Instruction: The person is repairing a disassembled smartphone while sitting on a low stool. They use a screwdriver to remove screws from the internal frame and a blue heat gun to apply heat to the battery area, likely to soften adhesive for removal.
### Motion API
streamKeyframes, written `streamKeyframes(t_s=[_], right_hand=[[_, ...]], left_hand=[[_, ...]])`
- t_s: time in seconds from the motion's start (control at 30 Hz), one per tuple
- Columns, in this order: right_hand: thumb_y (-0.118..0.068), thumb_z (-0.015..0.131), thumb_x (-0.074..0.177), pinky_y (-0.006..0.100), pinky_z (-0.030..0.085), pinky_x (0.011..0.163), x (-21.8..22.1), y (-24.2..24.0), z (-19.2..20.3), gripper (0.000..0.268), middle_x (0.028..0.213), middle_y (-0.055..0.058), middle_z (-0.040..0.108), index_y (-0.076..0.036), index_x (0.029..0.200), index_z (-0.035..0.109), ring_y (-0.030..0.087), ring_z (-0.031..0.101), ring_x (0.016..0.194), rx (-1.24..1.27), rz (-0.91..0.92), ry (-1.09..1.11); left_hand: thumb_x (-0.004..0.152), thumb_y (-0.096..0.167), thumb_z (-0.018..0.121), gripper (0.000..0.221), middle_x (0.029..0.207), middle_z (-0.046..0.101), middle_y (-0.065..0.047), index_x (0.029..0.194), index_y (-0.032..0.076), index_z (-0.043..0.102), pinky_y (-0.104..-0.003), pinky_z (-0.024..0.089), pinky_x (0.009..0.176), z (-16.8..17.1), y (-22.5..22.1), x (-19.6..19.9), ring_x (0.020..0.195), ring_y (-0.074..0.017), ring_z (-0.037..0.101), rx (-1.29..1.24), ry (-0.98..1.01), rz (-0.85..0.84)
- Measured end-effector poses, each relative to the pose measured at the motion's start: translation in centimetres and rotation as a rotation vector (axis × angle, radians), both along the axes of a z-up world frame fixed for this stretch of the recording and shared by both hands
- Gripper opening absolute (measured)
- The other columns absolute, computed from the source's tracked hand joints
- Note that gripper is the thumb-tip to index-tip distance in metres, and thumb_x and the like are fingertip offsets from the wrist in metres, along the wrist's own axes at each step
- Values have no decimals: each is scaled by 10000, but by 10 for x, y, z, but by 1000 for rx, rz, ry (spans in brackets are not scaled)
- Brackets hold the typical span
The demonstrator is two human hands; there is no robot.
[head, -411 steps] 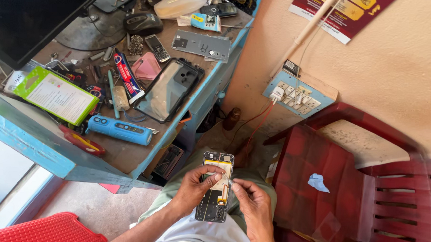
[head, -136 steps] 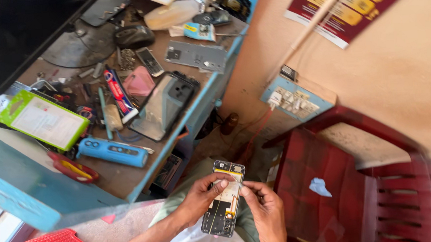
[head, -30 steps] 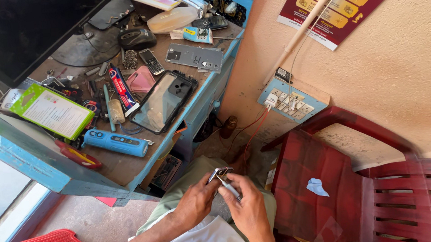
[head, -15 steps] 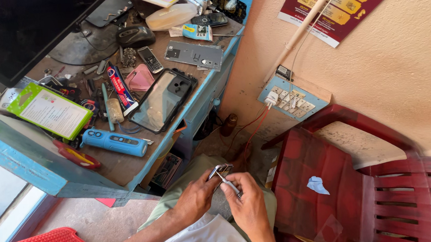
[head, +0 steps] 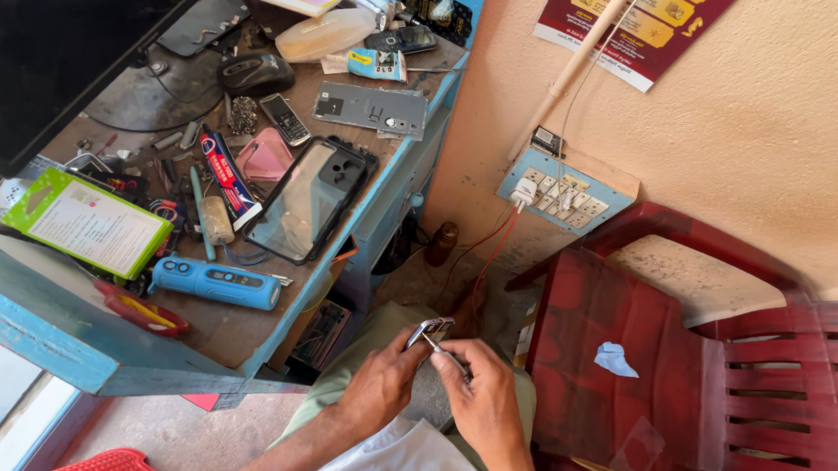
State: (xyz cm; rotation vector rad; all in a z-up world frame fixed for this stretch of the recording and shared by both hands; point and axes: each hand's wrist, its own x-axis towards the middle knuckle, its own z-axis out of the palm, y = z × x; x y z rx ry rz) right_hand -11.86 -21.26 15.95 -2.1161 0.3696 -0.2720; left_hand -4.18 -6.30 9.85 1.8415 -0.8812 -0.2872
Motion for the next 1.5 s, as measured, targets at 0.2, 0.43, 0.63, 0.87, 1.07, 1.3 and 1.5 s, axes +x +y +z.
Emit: streamKeyframes(t_s=[0.2,0.43,0.63,0.87,1.07,1.3,1.5], right_hand=[[-253,744,884,277,545,554,2,-2,10,301,789,46,731,-26,1078,706,128,663,652,42,-51,138],[-178,765,893,246,534,656,35,-30,38,223,841,63,774,-12,1040,737,95,654,734,90,-89,-63],[-182,785,875,286,529,667,145,-40,65,253,842,91,729,-33,1079,771,143,673,718,-216,3,-189],[-222,795,893,369,545,722,297,-39,15,258,926,137,746,-50,1084,778,250,698,775,-335,33,-244],[-174,758,838,419,561,798,359,-33,-7,267,1023,157,705,-72,1084,779,320,709,896,-463,130,-153],[-173,765,825,435,557,776,379,-34,-12,265,1088,163,691,-88,1075,792,342,706,877,-578,167,-65],[-173,746,844,414,556,762,374,-31,-1,281,1025,157,693,-85,1107,789,313,702,817,-535,143,-35]], left_hand=[[806,-124,565,487,1329,602,-198,1266,26,616,-495,566,792,-2,-4,1,993,-451,663,-22,38,-32],[923,-2,640,202,1111,712,-146,1104,43,718,-391,567,840,-18,-15,-4,1004,-321,712,-195,301,29],[954,67,657,163,1108,748,-91,1098,71,735,-335,542,890,-37,-12,5,1039,-225,711,-207,522,48],[978,101,644,163,1182,727,-86,1125,74,710,-338,487,1010,-76,5,17,1178,-199,660,-217,661,-1],[1004,112,656,146,1306,685,-148,1124,52,713,-381,423,1109,-121,12,19,1302,-261,611,-348,656,-53],[1004,133,662,153,1406,642,-170,1121,53,719,-417,406,1145,-130,15,18,1405,-287,558,-404,652,-37],[1021,180,643,172,1311,683,-153,1138,73,709,-410,443,1117,-135,18,21,1327,-270,614,-358,663,-54]])
